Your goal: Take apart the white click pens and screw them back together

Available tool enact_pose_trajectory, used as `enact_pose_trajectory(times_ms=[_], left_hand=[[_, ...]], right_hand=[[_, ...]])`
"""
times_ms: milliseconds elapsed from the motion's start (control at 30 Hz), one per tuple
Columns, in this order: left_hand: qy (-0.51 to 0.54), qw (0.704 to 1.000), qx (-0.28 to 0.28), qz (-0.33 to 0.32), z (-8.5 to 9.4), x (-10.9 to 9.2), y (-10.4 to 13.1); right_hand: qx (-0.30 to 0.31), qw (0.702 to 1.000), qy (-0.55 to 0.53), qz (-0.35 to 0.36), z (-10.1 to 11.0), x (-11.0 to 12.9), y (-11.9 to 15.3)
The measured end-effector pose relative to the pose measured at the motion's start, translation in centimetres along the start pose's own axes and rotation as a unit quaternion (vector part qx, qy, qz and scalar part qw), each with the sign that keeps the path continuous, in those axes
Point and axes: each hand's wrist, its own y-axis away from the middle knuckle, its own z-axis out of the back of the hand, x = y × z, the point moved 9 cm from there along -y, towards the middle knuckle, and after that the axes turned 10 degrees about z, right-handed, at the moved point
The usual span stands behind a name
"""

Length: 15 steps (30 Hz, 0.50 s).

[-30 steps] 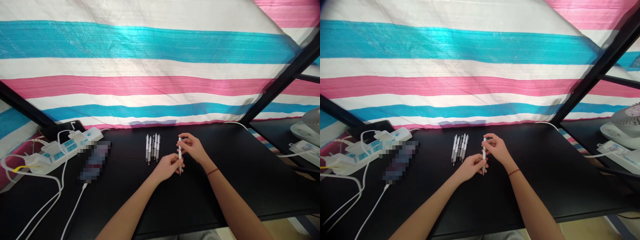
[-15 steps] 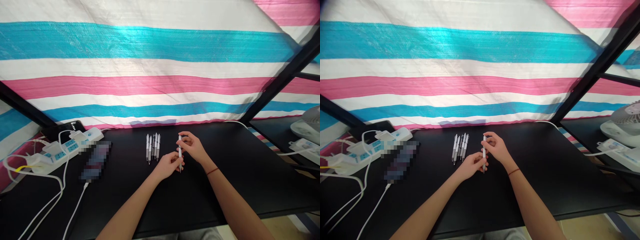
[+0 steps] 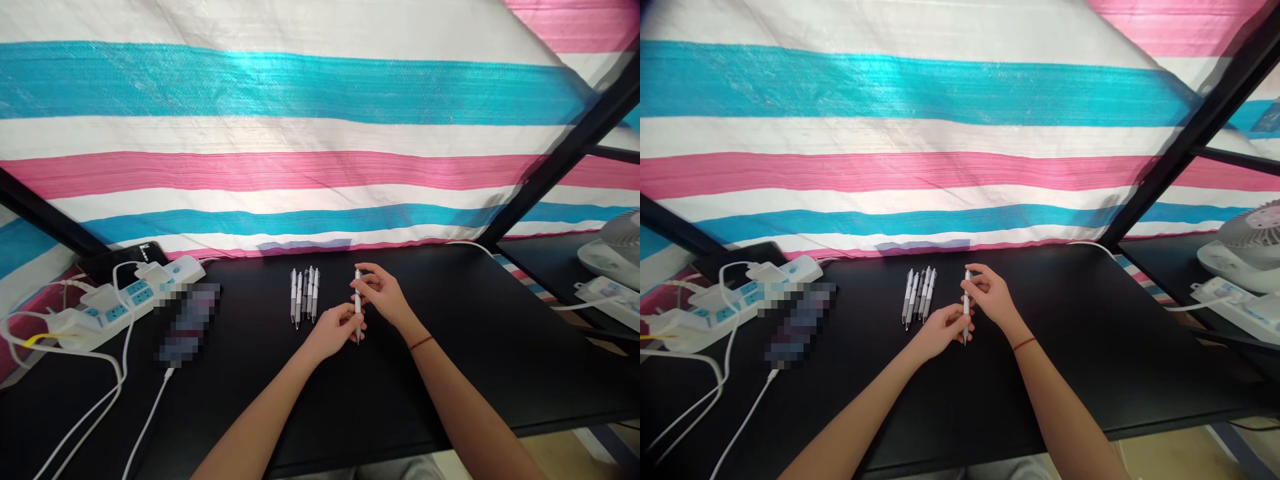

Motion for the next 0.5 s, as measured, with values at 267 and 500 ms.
enact_pose_trajectory(times_ms=[267,500], left_hand=[[0.0,1.0,0.006,0.004,-0.11,0.04,0.03],[-0.004,1.0,0.013,0.007,-0.08,0.06,0.03]], right_hand=[[0.004,1.0,0.002,0.009,-0.15,0.23,0.06],[0.003,1.0,-0.005,-0.002,-0.18,0.26,0.06]])
